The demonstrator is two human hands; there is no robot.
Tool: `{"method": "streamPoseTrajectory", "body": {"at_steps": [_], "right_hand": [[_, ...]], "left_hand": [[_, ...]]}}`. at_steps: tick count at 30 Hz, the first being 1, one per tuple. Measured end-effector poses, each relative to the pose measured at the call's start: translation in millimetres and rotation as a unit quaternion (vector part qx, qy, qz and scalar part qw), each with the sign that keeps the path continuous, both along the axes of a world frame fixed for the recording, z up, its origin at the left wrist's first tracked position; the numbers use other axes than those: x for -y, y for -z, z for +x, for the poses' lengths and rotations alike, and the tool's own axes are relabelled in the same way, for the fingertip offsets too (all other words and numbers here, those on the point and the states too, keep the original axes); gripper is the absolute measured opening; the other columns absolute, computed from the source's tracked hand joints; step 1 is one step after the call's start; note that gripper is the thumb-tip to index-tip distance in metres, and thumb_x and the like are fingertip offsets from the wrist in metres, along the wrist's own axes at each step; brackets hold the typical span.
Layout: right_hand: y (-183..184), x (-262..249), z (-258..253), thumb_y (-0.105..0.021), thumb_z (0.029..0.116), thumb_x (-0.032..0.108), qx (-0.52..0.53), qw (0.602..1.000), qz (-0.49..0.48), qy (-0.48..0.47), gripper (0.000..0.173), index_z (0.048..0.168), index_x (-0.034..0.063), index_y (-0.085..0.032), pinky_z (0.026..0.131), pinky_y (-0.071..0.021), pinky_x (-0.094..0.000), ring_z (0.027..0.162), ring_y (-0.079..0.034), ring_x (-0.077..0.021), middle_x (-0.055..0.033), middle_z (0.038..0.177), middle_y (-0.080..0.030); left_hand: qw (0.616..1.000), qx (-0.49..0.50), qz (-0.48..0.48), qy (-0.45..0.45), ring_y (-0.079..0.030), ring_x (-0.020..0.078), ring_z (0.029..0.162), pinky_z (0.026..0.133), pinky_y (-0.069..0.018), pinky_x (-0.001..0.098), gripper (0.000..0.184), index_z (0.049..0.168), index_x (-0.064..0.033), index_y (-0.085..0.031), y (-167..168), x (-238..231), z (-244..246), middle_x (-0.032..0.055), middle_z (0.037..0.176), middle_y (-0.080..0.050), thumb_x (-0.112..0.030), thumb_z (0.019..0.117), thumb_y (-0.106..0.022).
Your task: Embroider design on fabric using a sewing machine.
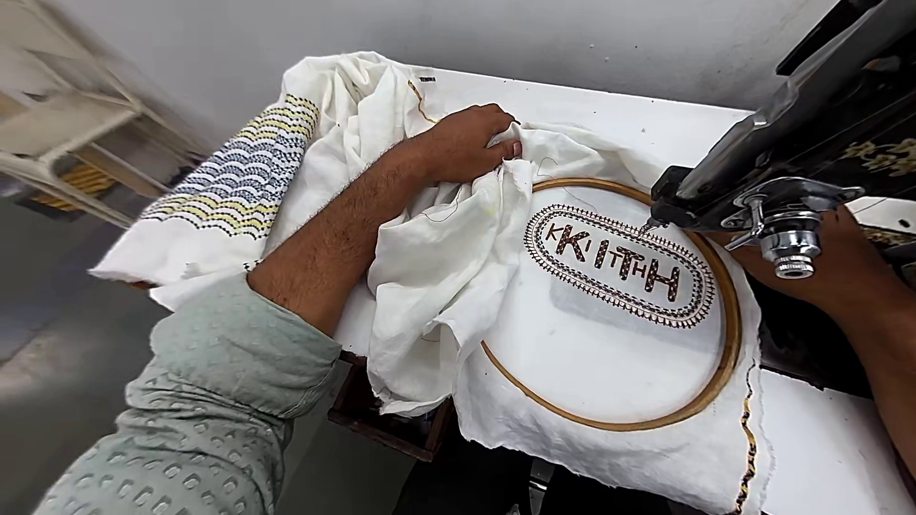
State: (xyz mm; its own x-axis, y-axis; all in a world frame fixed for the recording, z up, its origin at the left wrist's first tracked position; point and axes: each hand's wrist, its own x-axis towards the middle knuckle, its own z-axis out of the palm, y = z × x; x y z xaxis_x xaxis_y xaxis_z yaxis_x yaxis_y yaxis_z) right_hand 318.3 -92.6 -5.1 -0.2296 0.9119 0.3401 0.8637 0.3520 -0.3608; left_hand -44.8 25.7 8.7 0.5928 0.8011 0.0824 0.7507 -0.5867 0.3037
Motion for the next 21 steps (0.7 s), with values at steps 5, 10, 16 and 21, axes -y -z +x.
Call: {"method": "streamPoseTrajectory", "body": {"at_steps": [5,10,16,21], "right_hand": [[5.4,-3.0,10.4,-0.066,0.0944,0.012,0.018,1.0,-0.014,0.004,0.02,0.097,-0.0078,-0.067,0.076,-0.0445,-0.0664,0.094,-0.064,-0.0468,-0.03,0.097,-0.065],[-2.2,-6.5,5.6,-0.062,0.0991,0.004,0.059,0.989,-0.099,0.089,0.021,0.079,-0.0025,-0.064,0.061,-0.0451,-0.0518,0.069,-0.059,-0.0333,-0.0213,0.077,-0.063],[-23.7,-1.1,-20.4,-0.061,0.1011,0.001,0.099,0.967,-0.171,0.163,0.012,0.1,-0.0102,-0.065,0.08,-0.0493,-0.0595,0.091,-0.062,-0.044,-0.0321,0.098,-0.064],[-5.9,-9.1,2.0,-0.06,0.1032,0.01,0.072,0.981,-0.142,0.113,0.023,0.087,-0.0056,-0.065,0.068,-0.0461,-0.0613,0.076,-0.06,-0.0409,-0.0277,0.084,-0.063]], "left_hand": [[1.0,0.0,0.0,-0.002,-0.057,0.0333,0.129,0.11,-0.042,0.051,0.044,0.132,0.0028,-0.061,0.1,-0.2,0.6,0.0211,0.136,-0.06,-0.032,0.1099,-0.045],[1.0,0.007,0.004,0.001,-0.058,0.032,0.128,0.11,-0.0422,0.0501,0.043,0.131,0.0021,-0.062,1.2,-1.7,0.5,0.0201,0.135,-0.062,-0.031,0.1093,-0.045],[1.0,0.004,0.007,0.002,-0.057,0.0319,0.129,0.111,-0.0419,0.05,0.045,0.132,0.0018,-0.062,2.8,-3.4,0.3,0.0195,0.136,-0.061,-0.033,0.1094,-0.045],[1.0,0.016,0.01,0.008,-0.058,0.0316,0.127,0.11,-0.0434,0.0506,0.043,0.13,0.001,-0.064,3.2,-3.1,-0.1,0.019,0.134,-0.062,-0.032,0.1092,-0.046]]}}
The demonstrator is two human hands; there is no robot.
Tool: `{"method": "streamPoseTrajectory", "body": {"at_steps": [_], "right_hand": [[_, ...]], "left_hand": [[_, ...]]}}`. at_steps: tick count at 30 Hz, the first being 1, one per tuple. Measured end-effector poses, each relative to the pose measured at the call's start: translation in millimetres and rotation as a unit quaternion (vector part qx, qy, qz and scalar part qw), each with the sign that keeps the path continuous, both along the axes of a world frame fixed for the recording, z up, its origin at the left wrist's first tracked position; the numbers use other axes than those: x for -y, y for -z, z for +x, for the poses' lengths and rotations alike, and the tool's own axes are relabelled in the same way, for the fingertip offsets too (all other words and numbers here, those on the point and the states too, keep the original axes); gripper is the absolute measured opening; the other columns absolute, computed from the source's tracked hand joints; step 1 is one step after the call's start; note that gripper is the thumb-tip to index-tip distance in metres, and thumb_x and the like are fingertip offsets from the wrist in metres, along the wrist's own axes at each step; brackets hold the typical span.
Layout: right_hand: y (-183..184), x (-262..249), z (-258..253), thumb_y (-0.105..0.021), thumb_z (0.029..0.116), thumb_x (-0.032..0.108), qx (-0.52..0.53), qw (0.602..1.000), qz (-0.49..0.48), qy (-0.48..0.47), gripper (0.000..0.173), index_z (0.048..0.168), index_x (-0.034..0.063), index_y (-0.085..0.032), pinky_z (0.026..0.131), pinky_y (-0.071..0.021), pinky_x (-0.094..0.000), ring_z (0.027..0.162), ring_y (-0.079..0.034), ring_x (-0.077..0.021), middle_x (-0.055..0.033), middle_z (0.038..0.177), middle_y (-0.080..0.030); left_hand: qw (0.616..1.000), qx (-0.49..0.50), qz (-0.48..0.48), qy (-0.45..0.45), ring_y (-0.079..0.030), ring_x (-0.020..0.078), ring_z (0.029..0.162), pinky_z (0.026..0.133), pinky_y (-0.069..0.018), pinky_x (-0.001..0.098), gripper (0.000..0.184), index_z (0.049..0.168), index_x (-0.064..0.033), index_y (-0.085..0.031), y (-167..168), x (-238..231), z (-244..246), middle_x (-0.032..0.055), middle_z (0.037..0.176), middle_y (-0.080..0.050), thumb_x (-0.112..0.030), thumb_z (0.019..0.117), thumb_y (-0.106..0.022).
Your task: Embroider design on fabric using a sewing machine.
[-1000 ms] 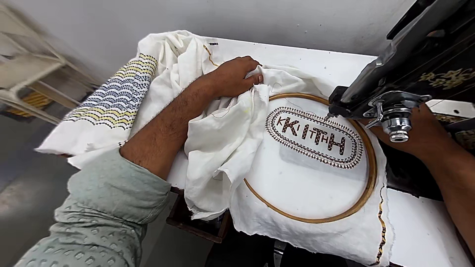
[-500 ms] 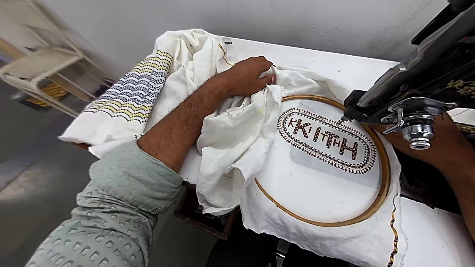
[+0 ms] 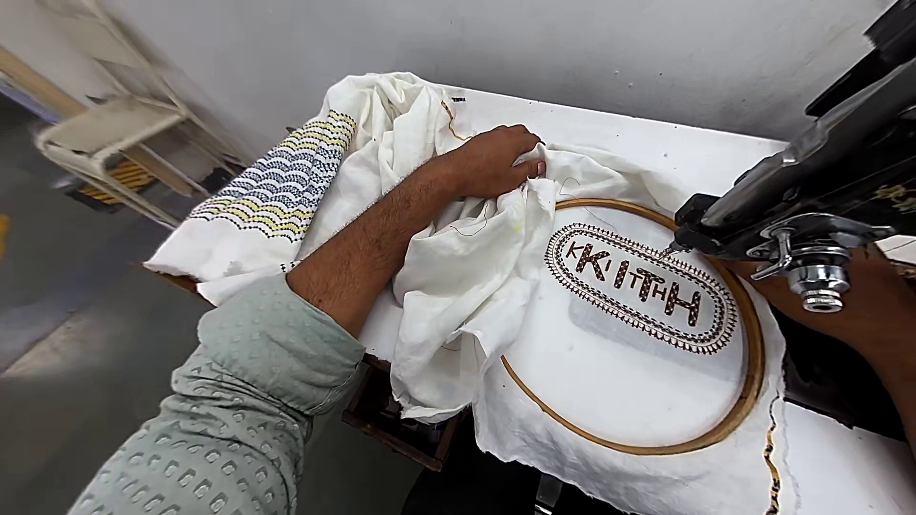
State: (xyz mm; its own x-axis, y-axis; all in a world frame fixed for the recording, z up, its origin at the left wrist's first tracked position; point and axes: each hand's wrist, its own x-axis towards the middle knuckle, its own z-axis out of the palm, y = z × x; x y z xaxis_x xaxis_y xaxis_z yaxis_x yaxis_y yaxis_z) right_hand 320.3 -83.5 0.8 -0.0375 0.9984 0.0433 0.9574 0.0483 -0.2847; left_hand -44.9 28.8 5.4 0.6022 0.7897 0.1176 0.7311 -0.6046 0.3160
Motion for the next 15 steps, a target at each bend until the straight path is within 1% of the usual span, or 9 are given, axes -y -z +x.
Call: {"method": "streamPoseTrajectory", "body": {"at_steps": [2,3,5,7,9,11,13,15], "right_hand": [[8.7,-4.2,8.4,-0.061,0.1024,0.012,-0.011,1.0,0.018,-0.014,0.025,0.083,-0.0039,-0.065,0.064,-0.0447,-0.0603,0.071,-0.058,-0.0394,-0.0262,0.08,-0.062],[9.0,-4.0,8.5,-0.062,0.1015,0.01,-0.017,0.999,0.027,-0.021,0.023,0.084,-0.0046,-0.065,0.064,-0.045,-0.0605,0.071,-0.058,-0.0397,-0.0265,0.08,-0.062],[4.5,-1.1,4.4,-0.061,0.1013,0.009,-0.025,0.999,0.03,-0.019,0.02,0.089,-0.0053,-0.065,0.066,-0.0465,-0.0606,0.073,-0.058,-0.0396,-0.0266,0.083,-0.062],[4.0,-1.5,2.9,-0.063,0.1004,0.005,-0.006,1.0,0.022,-0.007,0.018,0.088,-0.0072,-0.065,0.067,-0.0465,-0.0603,0.073,-0.058,-0.0402,-0.0283,0.083,-0.061],[8.3,-3.5,6.8,-0.065,0.0974,0.001,0.012,1.0,0.025,-0.008,0.015,0.085,-0.0081,-0.064,0.067,-0.0467,-0.0616,0.073,-0.059,-0.0417,-0.0296,0.082,-0.062],[12.1,-5.9,11.3,-0.065,0.0973,0.001,0.023,0.999,0.034,-0.015,0.014,0.088,-0.0091,-0.064,0.07,-0.0468,-0.0624,0.077,-0.06,-0.0428,-0.0303,0.085,-0.062],[21.6,-11.3,20.8,-0.066,0.0949,0.001,0.013,0.998,0.056,-0.026,0.011,0.089,-0.0079,-0.064,0.069,-0.0479,-0.0633,0.077,-0.061,-0.0432,-0.0295,0.086,-0.062],[24.2,-11.8,23.0,-0.065,0.0963,0.003,0.001,0.997,0.067,-0.029,0.013,0.088,-0.0077,-0.063,0.066,-0.0471,-0.0615,0.073,-0.06,-0.0411,-0.0285,0.082,-0.061]], "left_hand": [[1.0,0.0,-0.002,-0.001,-0.058,0.0317,0.128,0.11,-0.0431,0.0509,0.043,0.13,0.0009,-0.063,-0.3,0.4,0.1,0.0191,0.134,-0.062,-0.032,0.1092,-0.046],[1.0,-0.001,-0.001,0.0,-0.058,0.0316,0.128,0.11,-0.0433,0.0507,0.043,0.13,0.001,-0.063,-0.2,0.6,0.0,0.0191,0.134,-0.062,-0.032,0.1093,-0.045],[1.0,-0.006,-0.001,0.001,-0.058,0.0314,0.128,0.11,-0.0432,0.0503,0.043,0.131,0.0012,-0.063,-0.3,0.7,-0.1,0.0193,0.135,-0.062,-0.032,0.1095,-0.045],[1.0,-0.008,0.001,0.002,-0.058,0.0313,0.128,0.11,-0.0432,0.0502,0.043,0.131,0.0009,-0.063,-0.4,0.5,-0.2,0.0191,0.135,-0.062,-0.032,0.1095,-0.045],[1.0,-0.009,0.0,0.001,-0.058,0.0311,0.129,0.111,-0.0426,0.05,0.044,0.131,0.0003,-0.063,-0.1,0.1,-0.3,0.0186,0.136,-0.062,-0.033,0.1096,-0.044],[1.0,-0.007,-0.001,-0.001,-0.058,0.0312,0.129,0.11,-0.0427,0.0501,0.044,0.131,0.0006,-0.064,-0.3,-0.1,0.2,0.0186,0.135,-0.062,-0.033,0.1095,-0.045],[1.0,-0.005,-0.005,-0.001,-0.058,0.0314,0.128,0.11,-0.0428,0.0498,0.044,0.13,0.0011,-0.063,-0.3,0.3,0.3,0.0191,0.135,-0.062,-0.033,0.1095,-0.045],[1.0,-0.003,-0.003,0.001,-0.058,0.0304,0.127,0.109,-0.0435,0.0492,0.043,0.129,0.0004,-0.064,-0.2,-0.2,0.0,0.0183,0.134,-0.062,-0.032,0.1094,-0.045]]}}
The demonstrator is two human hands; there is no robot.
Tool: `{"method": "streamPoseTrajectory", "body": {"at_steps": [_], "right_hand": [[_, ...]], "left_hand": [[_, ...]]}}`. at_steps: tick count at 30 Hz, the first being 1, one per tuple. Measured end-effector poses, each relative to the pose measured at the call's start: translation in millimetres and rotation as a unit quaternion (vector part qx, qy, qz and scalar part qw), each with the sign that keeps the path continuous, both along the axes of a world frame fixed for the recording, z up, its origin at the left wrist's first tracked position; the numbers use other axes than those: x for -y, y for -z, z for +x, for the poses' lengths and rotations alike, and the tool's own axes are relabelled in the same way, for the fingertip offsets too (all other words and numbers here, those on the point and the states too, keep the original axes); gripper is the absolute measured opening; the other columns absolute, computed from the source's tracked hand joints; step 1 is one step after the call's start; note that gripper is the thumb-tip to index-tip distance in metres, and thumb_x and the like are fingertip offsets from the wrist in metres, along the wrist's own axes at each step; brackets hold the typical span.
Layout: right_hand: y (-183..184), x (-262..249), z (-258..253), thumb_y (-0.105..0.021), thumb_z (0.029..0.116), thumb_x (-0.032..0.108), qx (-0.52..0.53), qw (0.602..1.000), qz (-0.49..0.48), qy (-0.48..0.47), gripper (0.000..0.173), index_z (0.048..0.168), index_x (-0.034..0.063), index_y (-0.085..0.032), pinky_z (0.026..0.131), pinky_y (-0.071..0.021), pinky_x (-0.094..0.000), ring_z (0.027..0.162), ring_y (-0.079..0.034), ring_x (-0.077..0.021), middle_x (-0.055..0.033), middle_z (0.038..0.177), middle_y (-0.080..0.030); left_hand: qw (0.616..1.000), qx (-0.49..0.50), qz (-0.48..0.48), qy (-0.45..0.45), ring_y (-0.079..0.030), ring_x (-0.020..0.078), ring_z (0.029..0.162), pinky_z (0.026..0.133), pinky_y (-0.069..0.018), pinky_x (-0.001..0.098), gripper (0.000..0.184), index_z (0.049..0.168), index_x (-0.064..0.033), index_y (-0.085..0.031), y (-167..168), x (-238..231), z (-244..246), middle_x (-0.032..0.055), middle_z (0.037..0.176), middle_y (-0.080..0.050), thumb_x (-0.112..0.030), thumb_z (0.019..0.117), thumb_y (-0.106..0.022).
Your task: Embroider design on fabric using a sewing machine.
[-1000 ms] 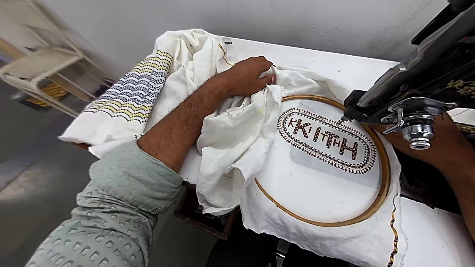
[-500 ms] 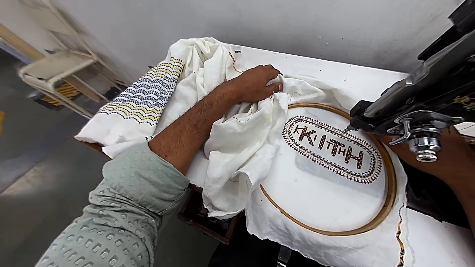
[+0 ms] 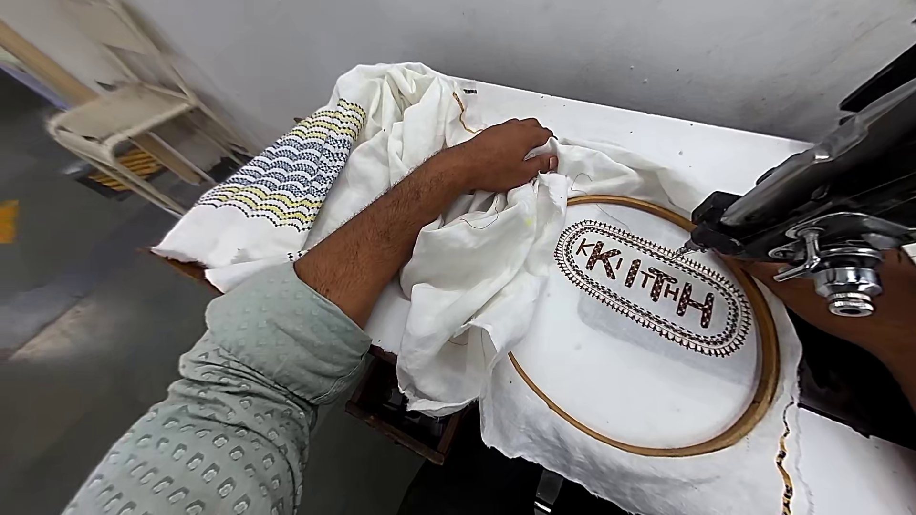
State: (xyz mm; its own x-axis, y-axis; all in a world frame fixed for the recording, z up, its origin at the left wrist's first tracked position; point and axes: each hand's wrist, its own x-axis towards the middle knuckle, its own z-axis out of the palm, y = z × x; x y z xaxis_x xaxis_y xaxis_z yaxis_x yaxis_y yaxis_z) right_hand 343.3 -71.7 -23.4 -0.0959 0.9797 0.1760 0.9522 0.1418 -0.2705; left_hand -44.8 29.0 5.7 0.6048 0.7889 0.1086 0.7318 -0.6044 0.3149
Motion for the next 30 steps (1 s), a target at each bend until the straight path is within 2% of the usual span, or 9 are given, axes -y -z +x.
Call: {"method": "streamPoseTrajectory", "body": {"at_steps": [1,6,11,17,23,27,30], "right_hand": [[4.9,-1.9,4.8,-0.065,0.0955,0.006,0.008,1.0,0.009,-0.005,0.014,0.088,-0.0059,-0.063,0.066,-0.0476,-0.0604,0.072,-0.06,-0.0394,-0.0268,0.082,-0.062],[-0.4,-2.3,0.1,-0.065,0.0971,0.004,0.048,0.998,-0.031,0.034,0.014,0.092,-0.0093,-0.063,0.072,-0.0486,-0.0628,0.08,-0.062,-0.0452,-0.0315,0.089,-0.062],[-23.4,10.9,-24.8,-0.066,0.0984,0.005,0.034,0.997,-0.048,0.052,0.015,0.096,-0.01,-0.064,0.077,-0.0494,-0.0606,0.084,-0.063,-0.0441,-0.0319,0.093,-0.064],[-28.2,11.3,-29.9,-0.065,0.0996,0.005,0.044,0.993,-0.085,0.074,0.016,0.092,-0.0097,-0.063,0.074,-0.0499,-0.0583,0.084,-0.063,-0.0425,-0.0305,0.088,-0.063],[-31.9,14.3,-32.7,-0.065,0.0999,0.005,0.039,0.996,-0.063,0.046,0.016,0.094,-0.009,-0.065,0.074,-0.0508,-0.0568,0.083,-0.064,-0.042,-0.0296,0.09,-0.065],[-37.6,17.3,-36.8,-0.062,0.1022,0.009,0.032,0.994,-0.082,0.063,0.021,0.088,-0.0076,-0.064,0.068,-0.0486,-0.0553,0.077,-0.062,-0.0396,-0.0279,0.084,-0.064],[-30.2,13.0,-28.8,-0.066,0.0982,0.003,0.02,0.995,-0.077,0.063,0.014,0.089,-0.0071,-0.064,0.07,-0.049,-0.0559,0.079,-0.062,-0.0389,-0.0267,0.085,-0.064]], "left_hand": [[1.0,0.0,0.0,0.001,-0.058,0.0303,0.128,0.109,-0.0436,0.049,0.043,0.129,0.0003,-0.064,0.2,-0.2,-0.1,0.0182,0.135,-0.062,-0.032,0.1093,-0.045],[1.0,-0.002,0.002,0.001,-0.058,0.0309,0.128,0.11,-0.0432,0.0493,0.043,0.13,0.0008,-0.064,-0.1,0.5,0.2,0.0189,0.134,-0.062,-0.032,0.1094,-0.045],[1.0,-0.006,0.004,0.0,-0.058,0.0312,0.128,0.11,-0.0427,0.0491,0.044,0.131,0.001,-0.063,-0.5,0.6,0.4,0.0194,0.133,-0.063,-0.033,0.1094,-0.045],[1.0,-0.005,0.0,-0.001,-0.058,0.0317,0.128,0.11,-0.0423,0.0495,0.045,0.131,0.0013,-0.063,-1.3,1.9,0.7,0.0195,0.134,-0.062,-0.034,0.1097,-0.045],[1.0,0.002,-0.003,0.001,-0.058,0.0284,0.128,0.11,-0.0432,0.048,0.045,0.129,-0.0012,-0.065,-0.6,-0.2,-1.6,0.0167,0.134,-0.063,-0.036,0.1094,-0.045],[1.0,0.003,-0.002,0.0,-0.058,0.0295,0.128,0.11,-0.0432,0.0489,0.045,0.129,0.0,-0.064,-0.5,0.6,-0.7,0.0179,0.134,-0.063,-0.036,0.1094,-0.045],[1.0,0.001,-0.001,-0.002,-0.058,0.0301,0.128,0.11,-0.0427,0.0486,0.045,0.131,0.0006,-0.063,-0.5,0.9,-0.2,0.0185,0.134,-0.062,-0.035,0.1094,-0.046]]}}
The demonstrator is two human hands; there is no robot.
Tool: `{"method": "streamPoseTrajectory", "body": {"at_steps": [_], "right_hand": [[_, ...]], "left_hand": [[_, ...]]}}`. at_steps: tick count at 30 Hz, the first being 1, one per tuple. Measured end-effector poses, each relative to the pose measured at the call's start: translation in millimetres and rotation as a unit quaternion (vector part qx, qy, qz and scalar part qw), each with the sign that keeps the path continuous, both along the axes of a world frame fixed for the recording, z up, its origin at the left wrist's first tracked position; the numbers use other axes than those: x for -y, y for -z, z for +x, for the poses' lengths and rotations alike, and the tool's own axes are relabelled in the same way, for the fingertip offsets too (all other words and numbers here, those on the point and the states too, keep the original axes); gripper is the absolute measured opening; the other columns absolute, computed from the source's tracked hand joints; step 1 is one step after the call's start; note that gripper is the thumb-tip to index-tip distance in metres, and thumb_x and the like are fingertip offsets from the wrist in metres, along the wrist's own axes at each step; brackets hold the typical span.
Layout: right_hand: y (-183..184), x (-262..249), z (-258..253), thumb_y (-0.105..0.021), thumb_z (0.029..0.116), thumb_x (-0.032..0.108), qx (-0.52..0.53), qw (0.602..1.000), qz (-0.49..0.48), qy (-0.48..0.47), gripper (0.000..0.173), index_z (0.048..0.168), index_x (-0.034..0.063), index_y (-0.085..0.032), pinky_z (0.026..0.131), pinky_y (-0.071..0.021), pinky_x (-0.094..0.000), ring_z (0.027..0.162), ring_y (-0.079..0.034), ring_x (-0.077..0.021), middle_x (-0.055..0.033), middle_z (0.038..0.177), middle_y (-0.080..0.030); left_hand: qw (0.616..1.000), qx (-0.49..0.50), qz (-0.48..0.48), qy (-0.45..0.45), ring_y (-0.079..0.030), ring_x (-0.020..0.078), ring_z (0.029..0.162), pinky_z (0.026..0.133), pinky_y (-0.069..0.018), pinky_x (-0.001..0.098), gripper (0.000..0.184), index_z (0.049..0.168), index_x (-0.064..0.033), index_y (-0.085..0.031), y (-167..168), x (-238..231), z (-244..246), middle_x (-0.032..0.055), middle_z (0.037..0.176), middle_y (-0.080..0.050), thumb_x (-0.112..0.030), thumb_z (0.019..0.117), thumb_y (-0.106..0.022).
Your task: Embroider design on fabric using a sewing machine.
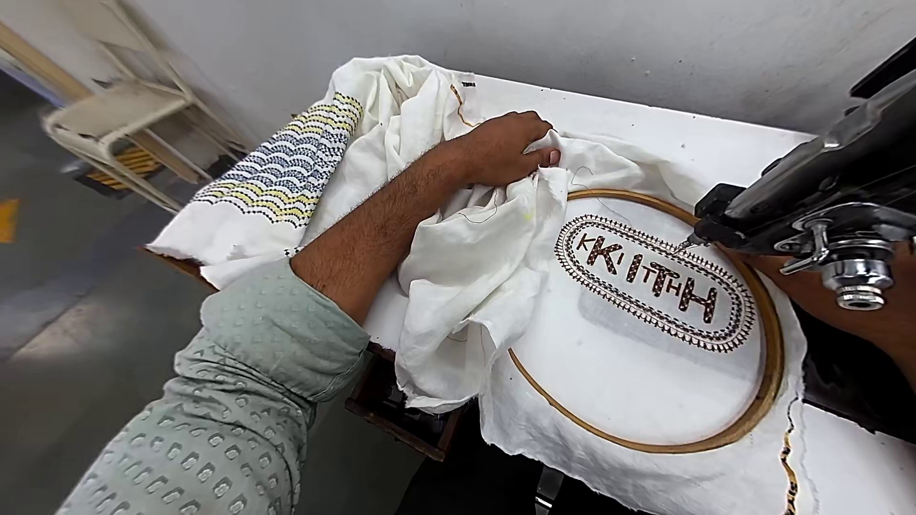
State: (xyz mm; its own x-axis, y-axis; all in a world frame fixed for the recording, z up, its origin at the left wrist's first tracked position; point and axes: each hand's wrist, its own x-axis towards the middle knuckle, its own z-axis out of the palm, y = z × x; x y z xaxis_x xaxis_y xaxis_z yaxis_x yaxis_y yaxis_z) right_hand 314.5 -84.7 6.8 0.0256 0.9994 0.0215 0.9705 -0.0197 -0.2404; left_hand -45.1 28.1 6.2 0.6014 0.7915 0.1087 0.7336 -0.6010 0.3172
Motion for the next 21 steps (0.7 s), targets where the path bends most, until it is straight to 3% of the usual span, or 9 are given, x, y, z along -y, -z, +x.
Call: {"method": "streamPoseTrajectory", "body": {"at_steps": [2,4,7,11,16,21], "right_hand": [[23.1,-12.3,23.0,-0.071,0.0934,0.002,0.015,0.999,0.027,-0.028,0.013,0.088,-0.0073,-0.063,0.067,-0.0501,-0.0587,0.078,-0.064,-0.0413,-0.0278,0.083,-0.063],[30.1,-18.0,29.6,-0.071,0.0941,0.005,0.034,0.999,0.012,-0.02,0.016,0.089,-0.0076,-0.064,0.067,-0.0502,-0.0599,0.079,-0.064,-0.0426,-0.0286,0.084,-0.064],[18.1,-13.4,16.1,-0.071,0.0956,0.007,0.038,0.999,-0.018,0.013,0.016,0.092,-0.0069,-0.065,0.072,-0.051,-0.0584,0.084,-0.065,-0.0412,-0.0277,0.087,-0.065],[24.0,-11.8,23.9,-0.071,0.0945,0.005,0.002,0.999,0.034,-0.022,0.014,0.09,-0.0075,-0.065,0.069,-0.0501,-0.0605,0.081,-0.065,-0.0429,-0.0291,0.087,-0.065],[15.9,-8.3,20.3,-0.073,0.0925,0.004,0.012,0.999,0.021,-0.043,0.018,0.097,-0.011,-0.064,0.075,-0.0502,-0.0626,0.086,-0.065,-0.046,-0.0331,0.094,-0.064],[21.2,-8.4,25.8,-0.071,0.0945,0.006,0.012,0.999,0.033,-0.041,0.017,0.096,-0.0096,-0.064,0.074,-0.0499,-0.0579,0.084,-0.064,-0.0414,-0.0299,0.091,-0.064]], "left_hand": [[1.0,-0.006,-0.002,-0.002,-0.057,0.0304,0.129,0.111,-0.0423,0.0489,0.046,0.132,0.0006,-0.063,-0.4,0.1,0.0,0.0185,0.135,-0.062,-0.036,0.1094,-0.045],[1.0,-0.006,-0.001,-0.001,-0.058,0.0299,0.128,0.11,-0.043,0.0489,0.046,0.13,0.0002,-0.063,-0.2,-0.4,0.0,0.0179,0.134,-0.062,-0.036,0.1094,-0.045],[1.0,-0.006,0.001,0.003,-0.058,0.0292,0.127,0.11,-0.0431,0.0484,0.045,0.129,0.0001,-0.064,-0.3,-0.3,-0.2,0.0176,0.132,-0.063,-0.036,0.1095,-0.045],[1.0,-0.003,0.002,0.002,-0.058,0.0292,0.127,0.109,-0.0435,0.0483,0.045,0.129,0.0003,-0.064,0.3,-0.4,-0.5,0.0178,0.132,-0.063,-0.036,0.1095,-0.045],[1.0,-0.003,-0.011,-0.009,-0.057,0.0289,0.129,0.111,-0.0427,0.0483,0.045,0.132,0.0,-0.063,-1.2,0.4,0.8,0.0174,0.135,-0.062,-0.036,0.1092,-0.046],[1.0,-0.007,-0.008,-0.01,-0.057,0.0299,0.129,0.111,-0.0423,0.0482,0.046,0.132,0.0006,-0.062,-1.7,1.2,1.1,0.0183,0.135,-0.062,-0.035,0.1093,-0.046]]}}
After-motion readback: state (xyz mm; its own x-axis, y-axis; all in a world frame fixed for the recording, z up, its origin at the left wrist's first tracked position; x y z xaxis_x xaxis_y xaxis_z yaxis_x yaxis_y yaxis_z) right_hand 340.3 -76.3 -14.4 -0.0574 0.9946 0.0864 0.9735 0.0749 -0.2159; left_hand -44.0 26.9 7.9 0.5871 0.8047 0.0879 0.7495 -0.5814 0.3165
